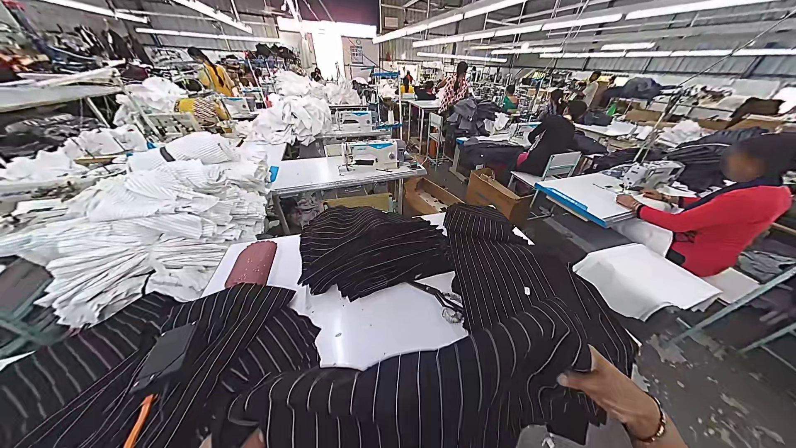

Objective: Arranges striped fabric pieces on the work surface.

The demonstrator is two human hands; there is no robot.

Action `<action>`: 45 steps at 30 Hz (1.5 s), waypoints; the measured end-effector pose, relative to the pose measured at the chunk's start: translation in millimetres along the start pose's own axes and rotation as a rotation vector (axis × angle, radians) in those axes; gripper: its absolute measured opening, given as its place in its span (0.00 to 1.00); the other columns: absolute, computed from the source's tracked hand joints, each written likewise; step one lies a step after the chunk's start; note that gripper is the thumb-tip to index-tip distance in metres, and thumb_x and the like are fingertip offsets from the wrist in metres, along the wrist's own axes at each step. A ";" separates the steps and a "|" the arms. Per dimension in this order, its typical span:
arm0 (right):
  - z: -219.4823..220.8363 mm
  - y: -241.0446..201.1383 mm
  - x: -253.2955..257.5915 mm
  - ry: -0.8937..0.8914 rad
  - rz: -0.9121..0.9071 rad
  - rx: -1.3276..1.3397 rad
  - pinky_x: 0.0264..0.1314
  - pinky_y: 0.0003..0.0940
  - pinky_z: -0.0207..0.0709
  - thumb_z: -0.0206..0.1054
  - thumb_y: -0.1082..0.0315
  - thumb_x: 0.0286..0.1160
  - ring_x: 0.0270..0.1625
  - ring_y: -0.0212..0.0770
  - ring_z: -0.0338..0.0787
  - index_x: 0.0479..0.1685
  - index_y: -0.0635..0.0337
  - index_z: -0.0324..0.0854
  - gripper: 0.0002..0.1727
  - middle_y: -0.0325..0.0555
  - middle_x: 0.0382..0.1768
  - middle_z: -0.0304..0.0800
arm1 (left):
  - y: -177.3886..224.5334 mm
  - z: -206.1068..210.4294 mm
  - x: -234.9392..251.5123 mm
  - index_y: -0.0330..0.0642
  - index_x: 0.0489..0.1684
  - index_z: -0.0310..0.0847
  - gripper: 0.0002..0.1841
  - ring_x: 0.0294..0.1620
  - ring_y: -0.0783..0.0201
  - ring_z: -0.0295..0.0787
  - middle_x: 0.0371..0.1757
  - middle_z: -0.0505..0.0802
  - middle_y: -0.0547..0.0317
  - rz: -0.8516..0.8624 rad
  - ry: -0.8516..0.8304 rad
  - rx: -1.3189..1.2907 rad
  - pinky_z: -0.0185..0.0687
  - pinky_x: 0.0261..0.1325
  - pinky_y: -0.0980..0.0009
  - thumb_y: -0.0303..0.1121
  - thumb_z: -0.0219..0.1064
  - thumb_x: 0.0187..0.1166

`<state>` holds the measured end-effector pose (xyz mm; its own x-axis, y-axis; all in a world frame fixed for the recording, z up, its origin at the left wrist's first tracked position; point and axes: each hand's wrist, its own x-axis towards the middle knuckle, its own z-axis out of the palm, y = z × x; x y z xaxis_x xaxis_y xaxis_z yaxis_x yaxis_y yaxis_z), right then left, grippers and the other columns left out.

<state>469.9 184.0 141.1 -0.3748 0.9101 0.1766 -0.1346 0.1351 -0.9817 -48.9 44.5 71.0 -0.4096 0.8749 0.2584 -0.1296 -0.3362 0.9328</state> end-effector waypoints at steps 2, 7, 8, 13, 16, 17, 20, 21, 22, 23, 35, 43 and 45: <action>11.7 -9.6 5.8 0.239 0.076 -0.088 0.40 0.20 0.89 0.72 0.81 0.57 0.33 0.21 0.94 0.32 0.40 0.92 0.18 0.25 0.31 0.98 | 28.2 10.7 12.6 0.52 0.43 0.81 0.12 0.41 0.87 0.90 0.36 0.94 0.88 -0.048 0.121 0.195 0.89 0.54 0.78 0.19 0.65 0.74; 13.9 -43.9 24.7 0.417 -0.177 0.115 0.51 0.22 0.90 0.75 0.66 0.71 0.45 0.22 0.95 0.51 0.43 0.85 0.12 0.27 0.42 0.98 | 73.4 13.6 18.3 0.59 0.58 0.79 0.16 0.53 0.87 0.90 0.49 0.95 0.88 0.076 0.039 0.110 0.85 0.64 0.80 0.24 0.61 0.81; 15.8 -50.9 31.8 0.441 -0.145 0.003 0.51 0.20 0.90 0.70 0.71 0.72 0.45 0.21 0.94 0.56 0.47 0.79 0.15 0.26 0.43 0.96 | 76.7 15.0 25.3 0.49 0.64 0.74 0.17 0.55 0.87 0.88 0.53 0.93 0.83 0.069 0.053 0.205 0.84 0.65 0.81 0.26 0.64 0.79; -5.9 -73.5 71.8 0.451 -0.137 -0.381 0.74 0.26 0.75 0.58 0.66 0.86 0.75 0.25 0.79 0.88 0.54 0.64 0.30 0.38 0.84 0.72 | 80.8 -5.1 85.3 0.35 0.89 0.56 0.37 0.80 0.74 0.73 0.87 0.71 0.51 0.233 0.086 0.433 0.71 0.79 0.74 0.43 0.62 0.82; -2.4 -103.0 71.7 0.417 -0.298 -0.325 0.57 0.21 0.85 0.54 0.71 0.88 0.53 0.21 0.89 0.66 0.52 0.84 0.17 0.28 0.59 0.91 | 106.4 -17.1 96.0 0.56 0.79 0.74 0.22 0.62 0.80 0.86 0.70 0.86 0.77 0.298 0.046 0.249 0.83 0.65 0.77 0.37 0.57 0.87; -4.7 -115.1 66.8 0.313 -0.344 -0.362 0.59 0.20 0.84 0.55 0.73 0.86 0.56 0.21 0.90 0.66 0.53 0.86 0.18 0.27 0.62 0.91 | 111.1 -27.1 98.3 0.57 0.72 0.82 0.18 0.58 0.79 0.89 0.63 0.91 0.78 0.329 -0.017 0.193 0.86 0.62 0.77 0.37 0.57 0.88; -9.0 -150.9 53.4 0.166 -0.363 -0.787 0.55 0.16 0.84 0.73 0.78 0.63 0.56 0.18 0.89 0.79 0.52 0.79 0.35 0.31 0.74 0.85 | 123.0 -74.9 105.4 0.53 0.72 0.84 0.22 0.65 0.71 0.88 0.67 0.91 0.68 0.379 -0.364 0.266 0.85 0.67 0.73 0.48 0.68 0.81; -10.1 -157.1 51.5 0.170 -0.338 -0.988 0.60 0.24 0.83 0.79 0.74 0.59 0.60 0.24 0.89 0.79 0.50 0.79 0.38 0.35 0.74 0.85 | 130.3 -83.2 106.0 0.57 0.75 0.81 0.28 0.67 0.73 0.87 0.70 0.90 0.69 0.356 -0.480 0.355 0.84 0.67 0.75 0.51 0.73 0.76; -12.6 -157.9 54.1 0.172 -0.354 -1.151 0.61 0.42 0.82 0.80 0.74 0.59 0.58 0.38 0.90 0.75 0.53 0.83 0.35 0.46 0.68 0.89 | 135.4 -86.3 108.3 0.58 0.76 0.81 0.30 0.65 0.75 0.88 0.70 0.90 0.70 0.307 -0.554 0.441 0.84 0.66 0.78 0.50 0.77 0.72; -15.5 -154.6 60.9 0.179 -0.383 -1.248 0.56 0.57 0.80 0.80 0.78 0.60 0.52 0.52 0.90 0.65 0.58 0.89 0.27 0.56 0.55 0.92 | 138.3 -81.1 112.5 0.58 0.74 0.83 0.28 0.61 0.78 0.89 0.67 0.91 0.70 0.266 -0.564 0.558 0.85 0.62 0.80 0.47 0.78 0.71; 38.3 -122.0 0.7 -0.303 -0.300 -0.522 0.40 0.09 0.77 0.53 0.44 0.89 0.35 0.08 0.83 0.46 0.41 0.87 0.19 0.17 0.32 0.89 | 61.0 -72.6 90.5 0.17 0.51 0.83 0.17 0.64 0.36 0.84 0.56 0.87 0.22 0.535 0.502 1.071 0.73 0.74 0.51 0.29 0.58 0.83; 117.0 -97.6 41.8 -0.394 -0.649 -0.514 0.73 0.24 0.78 0.59 0.56 0.89 0.69 0.26 0.83 0.45 0.51 0.88 0.14 0.34 0.59 0.89 | 65.9 23.8 98.4 0.68 0.58 0.84 0.14 0.59 0.94 0.81 0.56 0.89 0.96 0.940 -0.157 0.419 0.75 0.65 0.88 0.54 0.68 0.79; 148.9 -83.9 61.1 -0.440 -0.664 -0.381 0.83 0.32 0.73 0.65 0.58 0.85 0.82 0.34 0.77 0.45 0.52 0.91 0.12 0.40 0.75 0.84 | 70.5 130.0 70.2 0.61 0.48 0.88 0.18 0.57 0.95 0.82 0.50 0.91 0.93 0.898 -0.152 0.215 0.75 0.62 0.90 0.56 0.79 0.65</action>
<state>321.7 170.0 245.0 -0.6575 0.3745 0.6538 -0.1643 0.7756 -0.6095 30.6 127.5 187.5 -0.1512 0.3598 0.9207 0.3540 -0.8499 0.3903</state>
